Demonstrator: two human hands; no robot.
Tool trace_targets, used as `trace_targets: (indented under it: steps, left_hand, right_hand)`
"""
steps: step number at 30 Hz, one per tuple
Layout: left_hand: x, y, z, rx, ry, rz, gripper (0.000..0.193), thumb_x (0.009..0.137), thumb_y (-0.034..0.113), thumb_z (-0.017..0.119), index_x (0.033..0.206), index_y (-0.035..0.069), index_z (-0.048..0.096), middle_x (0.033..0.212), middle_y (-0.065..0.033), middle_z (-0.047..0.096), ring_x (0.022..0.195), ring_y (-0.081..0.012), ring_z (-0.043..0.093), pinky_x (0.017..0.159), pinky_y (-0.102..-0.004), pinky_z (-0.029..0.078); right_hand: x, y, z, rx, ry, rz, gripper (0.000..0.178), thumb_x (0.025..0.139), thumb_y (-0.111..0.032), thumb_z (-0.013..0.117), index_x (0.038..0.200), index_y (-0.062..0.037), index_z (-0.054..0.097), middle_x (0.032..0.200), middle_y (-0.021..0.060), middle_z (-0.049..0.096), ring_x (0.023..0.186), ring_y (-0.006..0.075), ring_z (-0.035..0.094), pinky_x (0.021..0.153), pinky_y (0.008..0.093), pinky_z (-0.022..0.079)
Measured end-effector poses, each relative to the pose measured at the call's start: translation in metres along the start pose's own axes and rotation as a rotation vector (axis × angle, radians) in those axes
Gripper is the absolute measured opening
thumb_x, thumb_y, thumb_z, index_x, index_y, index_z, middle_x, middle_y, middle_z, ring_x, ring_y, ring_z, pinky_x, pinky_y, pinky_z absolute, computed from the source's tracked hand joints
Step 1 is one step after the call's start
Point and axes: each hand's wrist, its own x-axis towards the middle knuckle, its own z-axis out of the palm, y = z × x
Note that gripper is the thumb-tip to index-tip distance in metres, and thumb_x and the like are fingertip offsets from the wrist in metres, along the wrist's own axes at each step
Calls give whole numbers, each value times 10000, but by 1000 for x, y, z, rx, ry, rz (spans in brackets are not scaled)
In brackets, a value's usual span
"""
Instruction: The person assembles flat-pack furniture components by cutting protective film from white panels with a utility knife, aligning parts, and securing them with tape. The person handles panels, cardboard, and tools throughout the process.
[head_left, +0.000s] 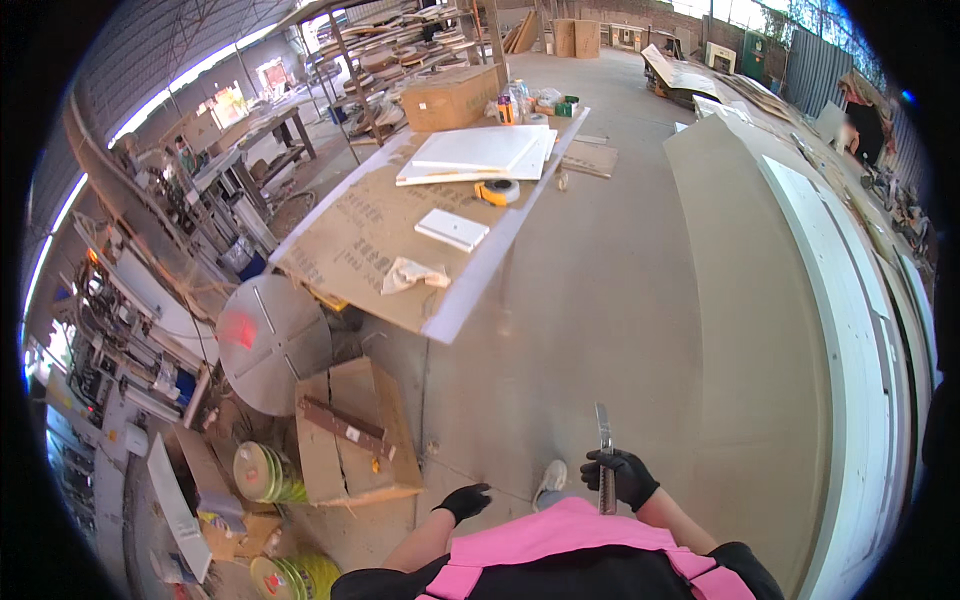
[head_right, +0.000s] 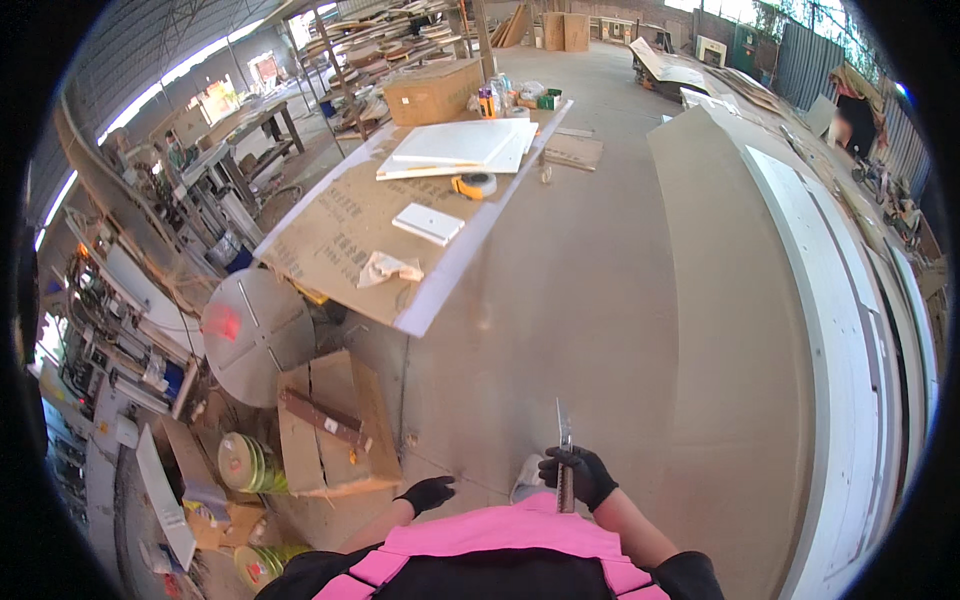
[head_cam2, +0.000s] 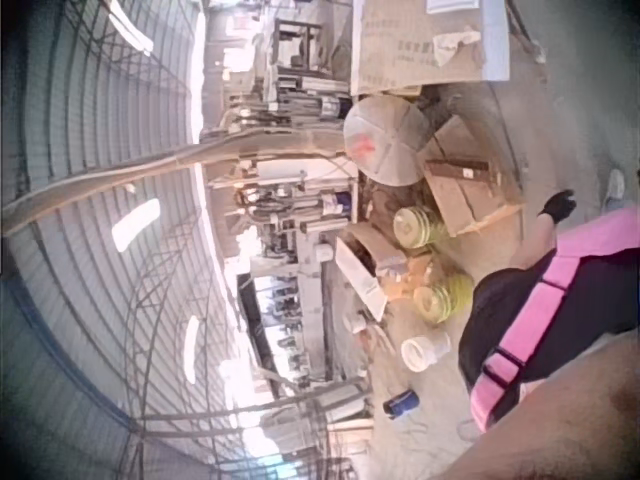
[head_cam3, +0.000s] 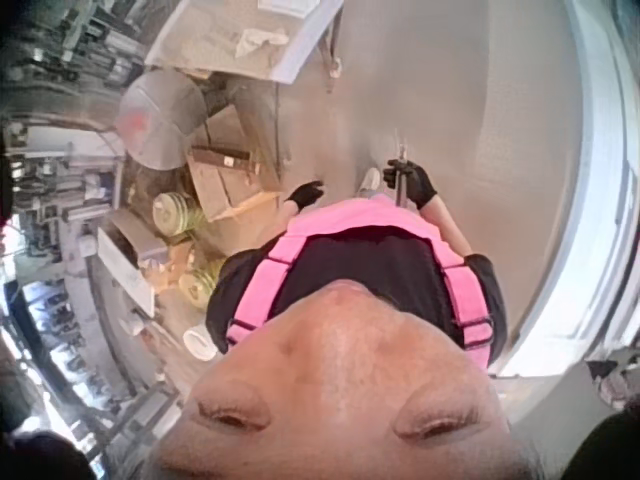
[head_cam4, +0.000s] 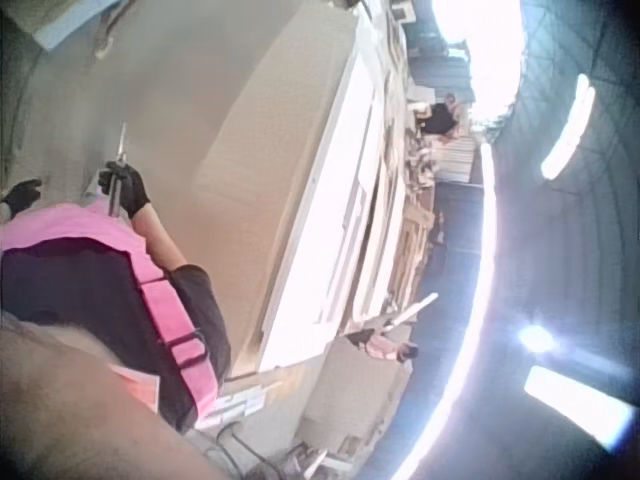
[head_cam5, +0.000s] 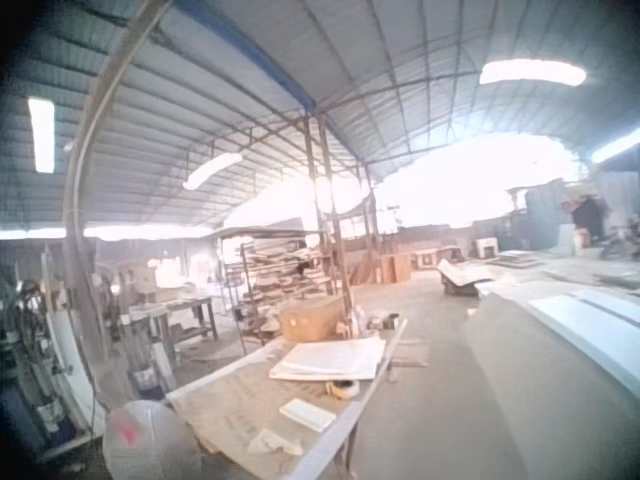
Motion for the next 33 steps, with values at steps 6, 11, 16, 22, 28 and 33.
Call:
trace_targets:
  steps: [6,11,16,22,28,33]
  left_hand:
    - [38,-90,-108,-166,154,-560,392,848,309,641,1160,73,645,894,-136,695,707,-187,646,665,-335,530]
    - [106,-77,-126,-37,-15,-695,381,870,369,553,927,26,709,891,-178,695,793,-308,664,737,-424,516]
    - [286,-6,-173,56,-132,-476,375,874,365,542,912,31,707,901,-180,697,833,-319,667,759,-427,514]
    - [620,134,-346,671,-126,103,369,878,360,529,893,36,706,914,-182,700,881,-332,672,786,-430,513]
    - [925,411,-483,73,-136,167,145,893,254,556,929,132,627,925,-72,658,845,-218,630,728,-380,495]
    - [1047,640,-436,-519,-282,103,300,912,270,574,1176,127,572,927,-38,646,781,-162,601,662,-309,469]
  right_hand:
    - [89,-162,6,23,-38,-166,411,872,-74,620,1253,-3,483,1009,172,656,879,283,669,776,405,560]
    - [156,-276,-12,30,-111,-241,451,858,-11,605,1282,-8,452,1072,167,635,933,261,656,829,388,545]
    - [232,-382,-79,140,-55,-394,377,876,-1,571,1240,6,474,1064,177,630,950,279,652,830,404,545]
    - [273,-516,-155,388,137,-438,303,928,-131,568,1197,-6,505,1022,171,636,889,278,650,762,383,548]
    - [281,-596,-223,383,434,-611,346,950,-204,558,1226,-6,495,971,152,644,828,234,655,714,353,544]
    - [329,-660,-293,369,594,-612,387,885,-131,626,1225,-9,488,946,134,651,770,204,657,676,328,542]
